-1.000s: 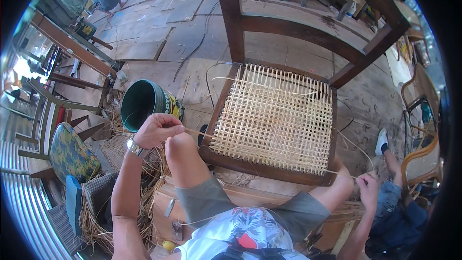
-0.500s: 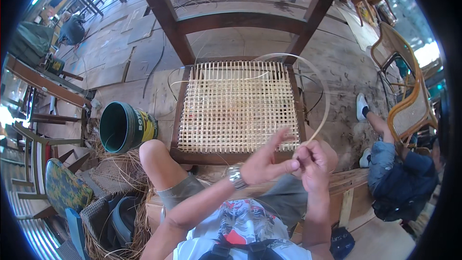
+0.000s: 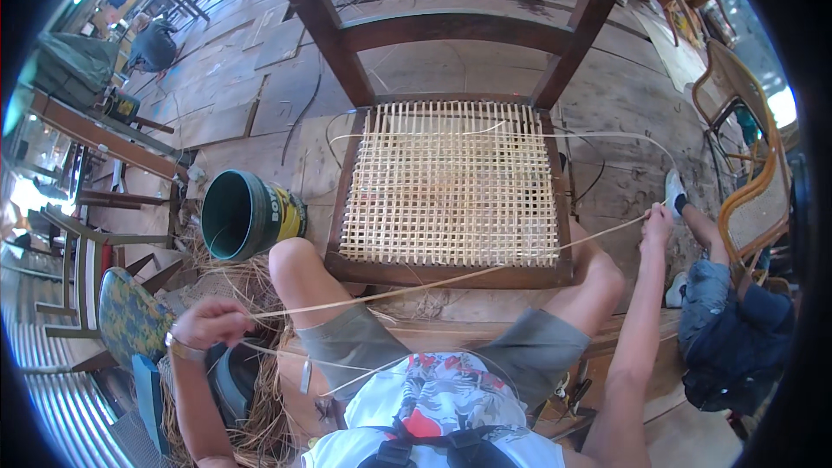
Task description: Repairing a chair seat by weaving rattan or similar natural fibers into a pattern.
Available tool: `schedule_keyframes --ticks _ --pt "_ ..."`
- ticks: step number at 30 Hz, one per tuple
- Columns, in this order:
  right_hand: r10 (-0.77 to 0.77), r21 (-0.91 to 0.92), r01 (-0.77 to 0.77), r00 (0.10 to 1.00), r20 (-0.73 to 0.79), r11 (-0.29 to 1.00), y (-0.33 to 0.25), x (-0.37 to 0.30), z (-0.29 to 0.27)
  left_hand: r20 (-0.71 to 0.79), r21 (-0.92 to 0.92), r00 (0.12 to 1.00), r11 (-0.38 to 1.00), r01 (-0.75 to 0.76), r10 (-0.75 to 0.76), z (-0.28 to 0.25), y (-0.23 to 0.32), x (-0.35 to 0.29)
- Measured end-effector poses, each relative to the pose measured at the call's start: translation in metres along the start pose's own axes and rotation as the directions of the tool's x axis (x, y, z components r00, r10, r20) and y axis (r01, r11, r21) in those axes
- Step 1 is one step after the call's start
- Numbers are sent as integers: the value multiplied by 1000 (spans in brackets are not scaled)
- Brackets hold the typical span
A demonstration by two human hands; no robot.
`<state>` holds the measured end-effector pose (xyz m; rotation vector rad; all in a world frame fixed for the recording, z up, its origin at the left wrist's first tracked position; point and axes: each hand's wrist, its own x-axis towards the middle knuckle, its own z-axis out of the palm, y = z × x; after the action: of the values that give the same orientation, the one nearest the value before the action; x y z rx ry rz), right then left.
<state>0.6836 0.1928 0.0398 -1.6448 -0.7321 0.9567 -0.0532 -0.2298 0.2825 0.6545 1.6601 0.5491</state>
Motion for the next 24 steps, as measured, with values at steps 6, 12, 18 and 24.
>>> schedule_keyframes --ticks 6,12,18,24 --pt "-668 -420 667 724 172 615 -106 -131 118 -28 250 989 959 -132 143 45 48 27" --pt "-521 211 741 213 826 637 -144 -368 200 253 23 882 909 -416 397 165 90 114" --pt "28 -293 646 388 921 705 -149 -267 133 293 188 906 911 -367 305 73 62 89" --pt "-542 -672 719 641 544 175 -120 -25 -19 65 21 994 996 -91 90 -22 17 30"
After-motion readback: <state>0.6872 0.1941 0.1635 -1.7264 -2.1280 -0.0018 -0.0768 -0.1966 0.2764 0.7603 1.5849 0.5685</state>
